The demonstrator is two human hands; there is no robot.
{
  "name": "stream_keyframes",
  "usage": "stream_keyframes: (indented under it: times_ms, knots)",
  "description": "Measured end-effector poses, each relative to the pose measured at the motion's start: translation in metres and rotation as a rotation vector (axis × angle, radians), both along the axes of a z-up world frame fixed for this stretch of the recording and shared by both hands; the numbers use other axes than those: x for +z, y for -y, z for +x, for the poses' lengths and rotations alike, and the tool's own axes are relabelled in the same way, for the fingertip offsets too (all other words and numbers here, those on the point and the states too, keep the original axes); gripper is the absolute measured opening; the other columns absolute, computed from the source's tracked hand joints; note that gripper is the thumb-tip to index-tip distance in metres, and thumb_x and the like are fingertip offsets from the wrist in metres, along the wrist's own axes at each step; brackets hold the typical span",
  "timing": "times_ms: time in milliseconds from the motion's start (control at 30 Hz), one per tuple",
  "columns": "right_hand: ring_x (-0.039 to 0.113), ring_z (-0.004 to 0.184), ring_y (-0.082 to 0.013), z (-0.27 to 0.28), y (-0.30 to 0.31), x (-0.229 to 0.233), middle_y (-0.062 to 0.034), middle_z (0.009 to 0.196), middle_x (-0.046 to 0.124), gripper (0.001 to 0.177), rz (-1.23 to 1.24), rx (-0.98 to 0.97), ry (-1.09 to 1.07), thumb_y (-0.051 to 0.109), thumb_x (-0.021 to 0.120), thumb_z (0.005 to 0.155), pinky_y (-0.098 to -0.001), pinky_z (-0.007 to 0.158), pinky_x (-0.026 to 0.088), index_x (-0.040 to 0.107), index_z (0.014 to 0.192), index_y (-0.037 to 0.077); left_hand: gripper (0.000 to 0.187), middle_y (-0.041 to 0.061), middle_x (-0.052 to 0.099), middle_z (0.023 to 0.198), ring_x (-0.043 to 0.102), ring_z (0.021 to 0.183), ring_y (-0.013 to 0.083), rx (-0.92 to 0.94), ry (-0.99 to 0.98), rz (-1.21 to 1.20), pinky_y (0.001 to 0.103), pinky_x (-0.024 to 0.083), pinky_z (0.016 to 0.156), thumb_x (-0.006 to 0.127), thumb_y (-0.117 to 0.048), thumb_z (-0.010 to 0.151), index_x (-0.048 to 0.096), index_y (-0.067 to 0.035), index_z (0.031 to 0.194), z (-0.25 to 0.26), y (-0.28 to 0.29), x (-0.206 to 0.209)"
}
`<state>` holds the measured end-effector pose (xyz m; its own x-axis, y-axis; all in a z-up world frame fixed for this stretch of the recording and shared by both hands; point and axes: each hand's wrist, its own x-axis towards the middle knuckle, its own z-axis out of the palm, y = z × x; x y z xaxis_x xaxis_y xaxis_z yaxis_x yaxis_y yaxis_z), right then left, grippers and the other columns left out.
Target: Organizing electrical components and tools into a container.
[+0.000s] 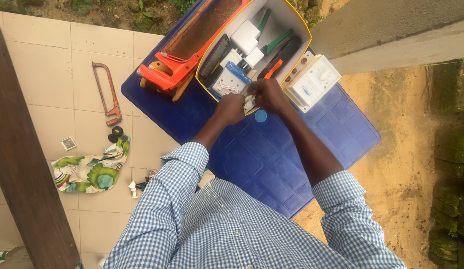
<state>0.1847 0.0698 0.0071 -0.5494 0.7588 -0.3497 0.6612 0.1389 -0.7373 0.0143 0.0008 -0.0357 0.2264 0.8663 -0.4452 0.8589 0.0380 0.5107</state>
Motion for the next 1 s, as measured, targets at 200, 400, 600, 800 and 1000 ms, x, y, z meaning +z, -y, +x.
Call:
stream_keyframes:
  times_ms: [200,400,600,800,1000]
  knots:
    - [0.072,0.083,-0.0327,-0.01,0.01,0.003,-0.0137,0.09,0.075,0.03,0.18,-0.086,0.07,0.0,0.085,0.065,-0.0447,0.073,0.057,0.077,0.094,0.004,0.023,0.024,0.073,0.097,0.069,0.098,0.041,0.139,0.189,0.08,0.049,0.053,0.086,0.072,-0.001,0.078,0.074,-0.002,0.1,-0.001,0.0,0.015]
    - [0.072,0.081,-0.0314,-0.005,0.009,-0.027,-0.0131,0.087,0.075,0.024,0.201,-0.033,0.126,-0.001,0.084,0.066,-0.0432,0.073,0.056,0.082,0.088,0.01,0.027,0.025,0.072,0.098,0.068,0.099,0.0413,0.196,0.18,0.064,0.05,0.054,0.085,0.075,0.001,0.078,0.074,-0.001,0.105,0.013,-0.005,0.004]
    - [0.072,0.071,-0.0221,0.004,0.0,-0.008,-0.012,0.08,0.075,0.032,0.05,-0.147,0.02,-0.001,0.085,0.065,-0.0355,0.064,0.056,0.082,0.095,0.009,0.028,0.018,0.075,0.09,0.074,0.09,0.0339,0.305,0.304,0.037,0.044,0.058,0.08,0.072,0.002,0.073,0.077,-0.004,0.1,0.006,-0.004,-0.005]
    - [0.074,0.075,-0.0222,0.0,0.001,-0.02,-0.0127,0.083,0.076,0.029,0.084,-0.216,0.012,-0.001,0.085,0.066,-0.0349,0.069,0.058,0.08,0.093,0.006,0.03,0.021,0.075,0.091,0.074,0.09,0.0353,0.311,0.301,0.034,0.044,0.057,0.082,0.074,0.003,0.072,0.076,-0.003,0.102,0.007,-0.01,-0.018]
    - [0.074,0.076,-0.0254,0.003,0.004,-0.015,-0.0144,0.086,0.075,0.027,0.096,-0.181,0.029,-0.003,0.082,0.065,-0.0374,0.069,0.059,0.079,0.091,0.004,0.019,0.025,0.073,0.094,0.071,0.096,0.0407,0.196,0.163,0.032,0.047,0.057,0.084,0.077,0.001,0.074,0.077,0.001,0.093,0.017,-0.012,0.002]
